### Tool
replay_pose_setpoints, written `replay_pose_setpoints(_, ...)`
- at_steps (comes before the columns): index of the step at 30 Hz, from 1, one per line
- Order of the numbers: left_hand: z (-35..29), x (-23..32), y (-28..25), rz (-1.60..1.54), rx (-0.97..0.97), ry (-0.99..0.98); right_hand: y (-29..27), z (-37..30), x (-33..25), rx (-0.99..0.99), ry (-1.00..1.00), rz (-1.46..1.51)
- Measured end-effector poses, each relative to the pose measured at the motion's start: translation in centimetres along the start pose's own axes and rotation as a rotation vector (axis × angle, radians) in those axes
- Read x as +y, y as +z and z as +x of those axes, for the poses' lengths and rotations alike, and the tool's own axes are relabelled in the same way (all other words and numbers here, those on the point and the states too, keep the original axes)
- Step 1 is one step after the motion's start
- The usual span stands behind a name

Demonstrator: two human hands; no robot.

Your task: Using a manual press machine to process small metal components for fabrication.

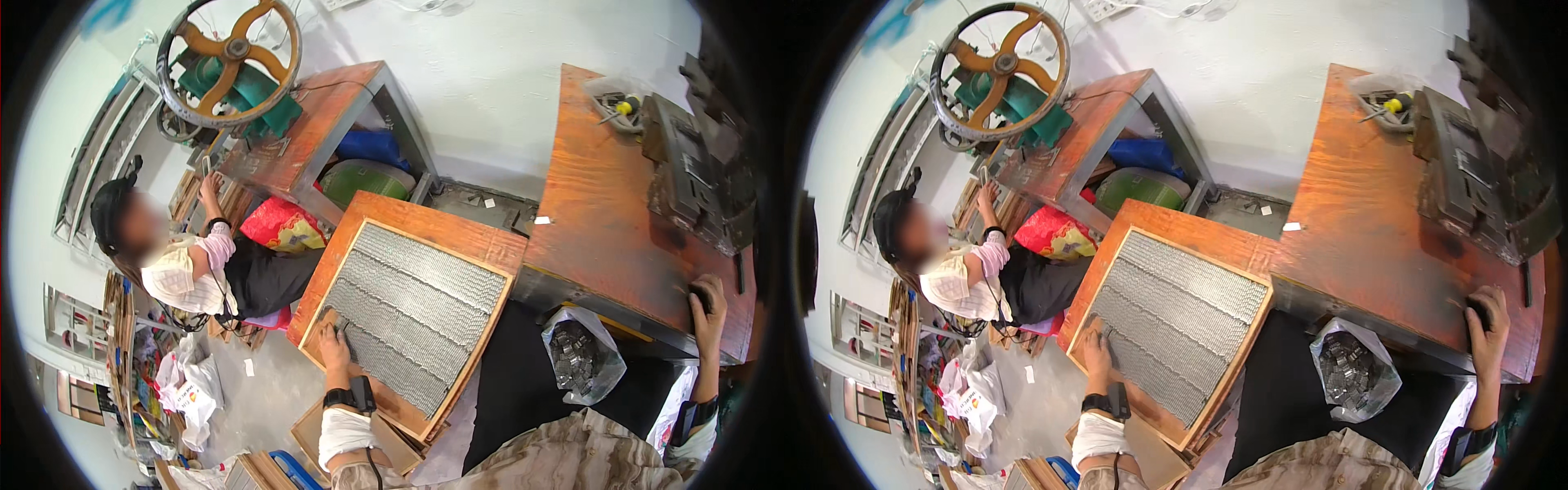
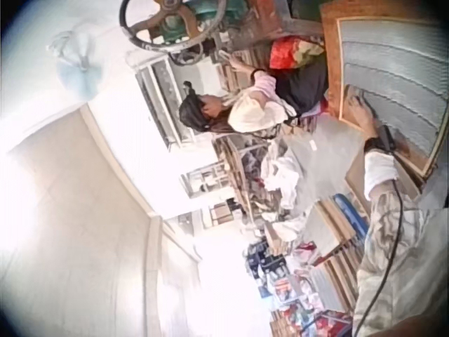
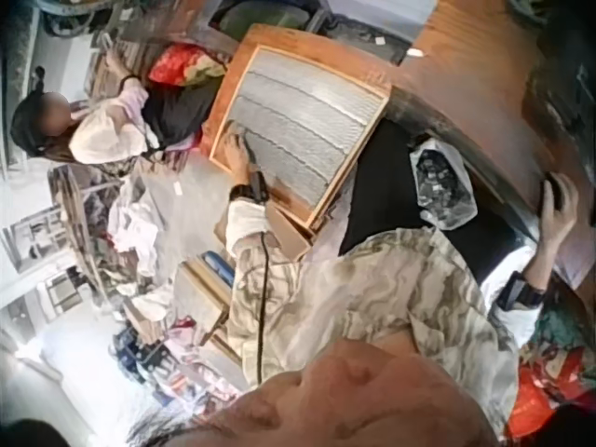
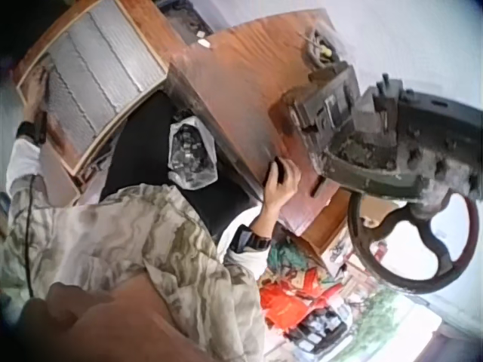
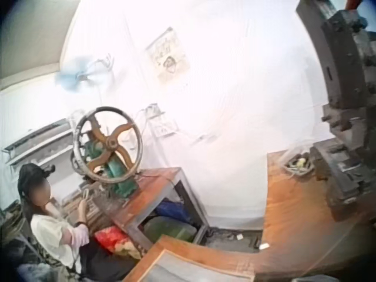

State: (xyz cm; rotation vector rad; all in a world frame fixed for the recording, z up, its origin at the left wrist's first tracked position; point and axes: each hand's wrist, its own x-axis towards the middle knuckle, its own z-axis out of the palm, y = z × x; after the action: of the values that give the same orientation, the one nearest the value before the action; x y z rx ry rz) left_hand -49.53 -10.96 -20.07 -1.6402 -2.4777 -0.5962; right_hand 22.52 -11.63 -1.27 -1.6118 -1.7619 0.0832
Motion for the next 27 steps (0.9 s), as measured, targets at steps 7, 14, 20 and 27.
replay_pose_setpoints(7, 1.2, 0.3, -1.5, -0.246, -0.194, -0.03, 0.3, -0.5, 0.8, 0.035, 0.009, -0.107)
replay_pose_setpoints(14, 4.1, -2.6, -2.2, -0.427, -0.57, -0.188, 0.0, -1.1, 2.4, -0.007, -0.002, -0.171)
replay_pose_setpoints(20, 4.2, -1.4, -3.0, -0.313, -0.538, -0.135, -0.1, -1.3, 1.8, -0.015, -0.017, -0.263)
replay_pose_setpoints(27, 3.9, -1.8, -2.7, -0.141, -0.431, 0.095, 0.2, -1.1, 1.6, 0.013, -0.003, -0.269)
